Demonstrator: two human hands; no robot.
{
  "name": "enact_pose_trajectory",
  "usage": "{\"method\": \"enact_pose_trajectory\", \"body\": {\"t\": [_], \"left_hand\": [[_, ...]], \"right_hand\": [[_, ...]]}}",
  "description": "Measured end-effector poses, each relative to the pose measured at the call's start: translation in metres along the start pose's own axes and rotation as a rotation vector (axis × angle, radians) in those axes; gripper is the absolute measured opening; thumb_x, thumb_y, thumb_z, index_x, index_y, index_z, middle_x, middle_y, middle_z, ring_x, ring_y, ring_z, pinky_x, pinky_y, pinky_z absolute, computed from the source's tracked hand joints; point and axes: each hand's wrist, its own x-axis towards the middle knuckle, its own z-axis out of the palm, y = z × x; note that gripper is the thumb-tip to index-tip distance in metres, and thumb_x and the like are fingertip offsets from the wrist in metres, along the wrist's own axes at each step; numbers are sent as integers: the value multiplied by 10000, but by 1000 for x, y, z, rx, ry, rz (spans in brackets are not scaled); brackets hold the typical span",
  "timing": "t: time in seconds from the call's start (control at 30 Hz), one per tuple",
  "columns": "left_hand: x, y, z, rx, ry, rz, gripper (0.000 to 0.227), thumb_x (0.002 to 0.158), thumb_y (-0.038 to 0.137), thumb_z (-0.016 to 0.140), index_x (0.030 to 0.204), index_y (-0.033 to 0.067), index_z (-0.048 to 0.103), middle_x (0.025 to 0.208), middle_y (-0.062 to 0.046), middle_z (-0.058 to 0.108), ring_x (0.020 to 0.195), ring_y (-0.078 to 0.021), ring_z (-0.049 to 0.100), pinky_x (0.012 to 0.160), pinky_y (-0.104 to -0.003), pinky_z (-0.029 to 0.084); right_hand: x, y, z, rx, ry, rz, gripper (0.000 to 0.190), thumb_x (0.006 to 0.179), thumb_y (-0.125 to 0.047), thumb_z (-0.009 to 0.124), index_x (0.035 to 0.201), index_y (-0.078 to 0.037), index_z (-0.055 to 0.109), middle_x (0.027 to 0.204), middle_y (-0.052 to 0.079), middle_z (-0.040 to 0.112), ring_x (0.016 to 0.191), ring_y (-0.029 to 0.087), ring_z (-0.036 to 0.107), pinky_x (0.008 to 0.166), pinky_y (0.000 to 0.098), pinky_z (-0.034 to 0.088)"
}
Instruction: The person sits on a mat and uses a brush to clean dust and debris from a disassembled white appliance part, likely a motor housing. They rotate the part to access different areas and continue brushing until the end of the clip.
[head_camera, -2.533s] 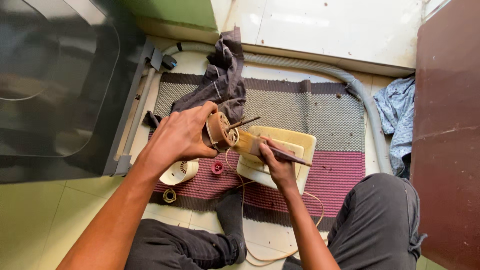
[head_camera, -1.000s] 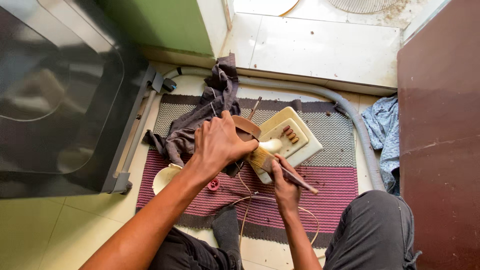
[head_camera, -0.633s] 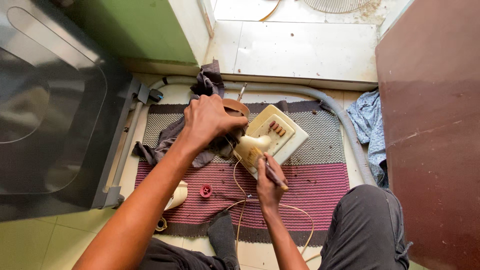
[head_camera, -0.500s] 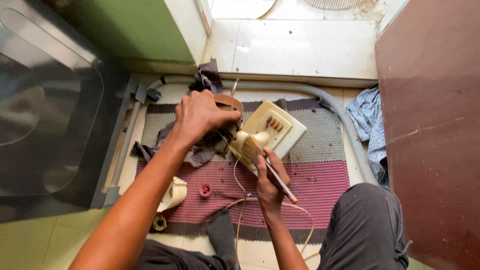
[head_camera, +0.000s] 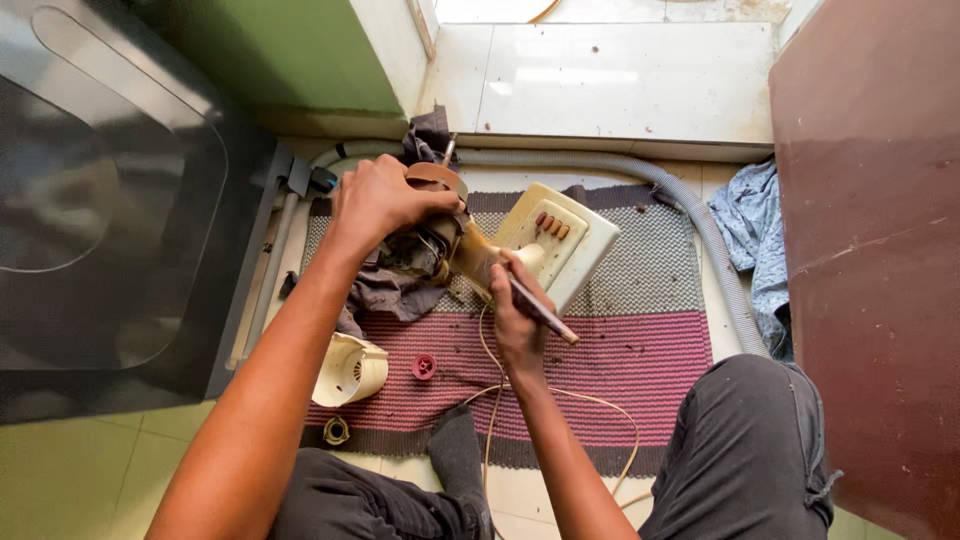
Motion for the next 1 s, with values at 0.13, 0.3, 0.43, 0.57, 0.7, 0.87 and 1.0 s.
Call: {"method": "enact_pose_trajectory", "body": {"t": [0.13,0.3,0.43,0.57,0.7,0.87,1.0], "left_hand": [[3,-12,-7,-3,25,-38,747,541,719,826,950,95,826,898,-212,761,878,-337,746,826,-439,568],[8,-31,-7,-83,-26,-74,689,519,697,777,967,176,835,889,-153,793,866,-304,771,864,-405,571],[8,-41,-3,-51,14,-91,707,558,709,801,954,124,830,894,-174,776,888,-312,752,883,-414,553],[12,-52,-5,-81,7,-144,694,561,697,781,952,125,831,886,-171,784,877,-300,762,874,-410,559],[10,-59,-1,-21,38,-124,797,578,746,811,933,31,810,931,-205,748,887,-311,747,836,-419,568],[6,-60,5,-97,4,-155,746,554,710,775,950,80,824,889,-181,781,842,-292,775,830,-398,576],[11,-55,2,-61,25,-149,750,558,712,794,945,70,824,895,-204,773,861,-304,763,839,-405,568]], "right_hand": [[-21,3,4,-180,-257,-44,309,988,-303,675,1176,-69,747,963,91,759,710,149,699,570,223,633],[-19,-1,6,8,93,314,401,946,-324,661,1273,-103,736,756,109,697,515,219,525,365,301,459],[-2,3,36,149,38,110,411,969,-373,627,1279,-108,682,796,51,721,623,115,657,486,224,593],[-26,10,51,-43,-167,-39,370,992,-354,673,1205,-62,750,915,45,754,724,83,668,599,215,565],[-17,1,49,77,-148,261,380,966,-341,665,1222,-82,775,785,155,680,593,170,534,464,258,465],[31,-12,51,308,227,-8,382,953,-324,635,1245,-82,675,964,107,738,742,142,725,544,253,658],[-4,2,58,39,0,132,363,1030,-299,609,1237,-39,757,836,287,694,614,317,606,455,365,525]]}}
